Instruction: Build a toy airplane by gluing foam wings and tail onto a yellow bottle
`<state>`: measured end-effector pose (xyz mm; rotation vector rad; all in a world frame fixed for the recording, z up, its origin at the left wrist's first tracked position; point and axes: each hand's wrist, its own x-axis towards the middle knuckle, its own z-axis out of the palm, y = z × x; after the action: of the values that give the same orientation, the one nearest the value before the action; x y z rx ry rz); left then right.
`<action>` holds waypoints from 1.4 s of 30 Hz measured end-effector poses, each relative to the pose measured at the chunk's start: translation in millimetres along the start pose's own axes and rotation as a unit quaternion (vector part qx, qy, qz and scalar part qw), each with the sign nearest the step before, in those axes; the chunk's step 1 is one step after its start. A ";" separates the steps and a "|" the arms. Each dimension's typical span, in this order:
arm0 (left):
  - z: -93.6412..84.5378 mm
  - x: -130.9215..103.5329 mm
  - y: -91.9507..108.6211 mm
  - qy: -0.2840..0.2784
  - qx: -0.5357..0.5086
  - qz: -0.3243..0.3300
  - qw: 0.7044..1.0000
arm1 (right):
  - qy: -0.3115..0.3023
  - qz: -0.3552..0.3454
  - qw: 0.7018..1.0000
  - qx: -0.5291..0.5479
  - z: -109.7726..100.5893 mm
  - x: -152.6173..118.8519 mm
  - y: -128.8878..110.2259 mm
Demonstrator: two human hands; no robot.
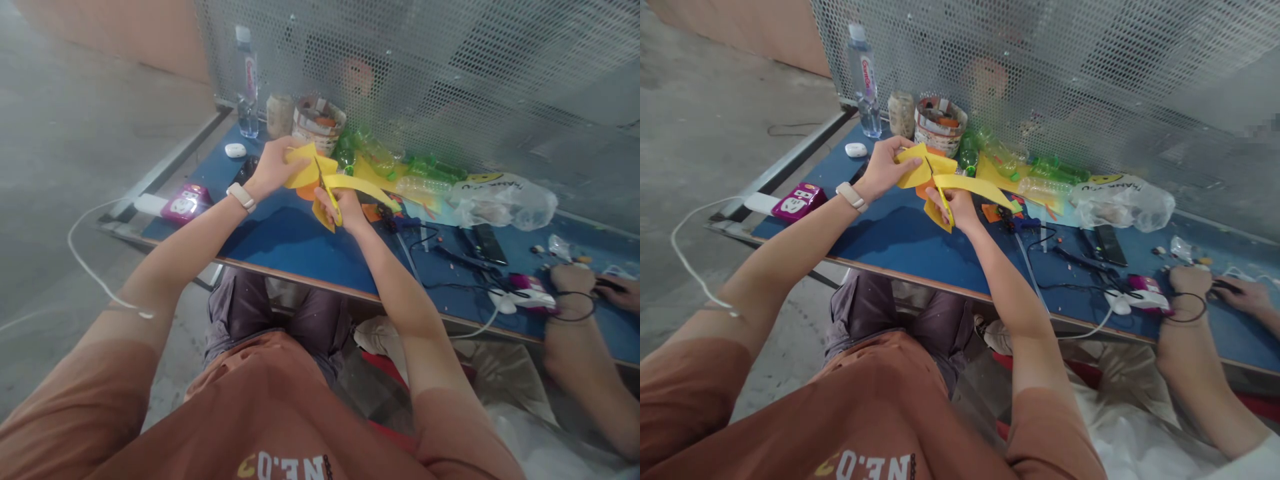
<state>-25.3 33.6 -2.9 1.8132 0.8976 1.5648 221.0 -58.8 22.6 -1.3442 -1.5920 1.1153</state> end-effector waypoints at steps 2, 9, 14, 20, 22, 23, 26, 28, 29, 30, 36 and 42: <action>-0.1 0.4 -1.8 -0.001 0.004 -0.003 1.000 | -0.001 0.004 1.000 0.002 0.4 -0.9 -1.1; -2.9 1.4 -0.9 -0.017 0.024 -0.005 1.000 | 0.008 0.004 1.000 -0.002 -1.1 -8.7 -2.2; 0.7 -1.6 4.2 -0.025 -0.017 0.001 1.000 | 0.008 0.036 0.999 0.010 2.5 -10.2 -10.3; 0.3 -1.2 3.2 -0.038 -0.018 0.004 0.999 | 0.003 0.043 0.999 0.025 4.4 -8.0 -12.3; -0.4 -0.8 1.9 -0.035 -0.011 -0.001 0.999 | -0.001 0.034 0.999 0.017 4.0 -7.4 -11.3; -0.6 -0.8 1.5 -0.032 -0.006 -0.006 0.999 | -0.005 0.027 1.000 0.012 3.8 -6.8 -10.3; -0.4 -1.4 1.8 -0.028 0.008 -0.023 0.999 | -0.006 0.018 1.000 0.012 4.2 -4.7 -5.9; 0.2 -2.1 3.9 -0.023 0.005 -0.027 0.999 | 0.007 0.022 1.000 0.021 5.1 -3.5 -2.5; 0.5 -2.5 5.5 -0.019 0.001 -0.026 0.999 | 0.014 0.025 0.999 0.025 5.5 -3.3 -1.0; 0.9 -2.9 7.5 -0.019 -0.002 -0.024 1.000 | 0.017 0.027 0.999 0.028 5.7 -3.2 0.3; 3.8 -6.5 20.2 -0.045 -0.011 -0.021 0.999 | -0.006 0.036 0.998 0.043 4.4 -2.3 3.5; 4.0 -7.0 18.5 -0.044 0.000 -0.026 0.999 | 0.007 0.037 0.998 0.051 7.7 -0.3 0.5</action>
<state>-19.8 16.7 6.8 1.8300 0.8969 1.4415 214.0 -60.2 19.5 -1.3509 -1.4657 1.2124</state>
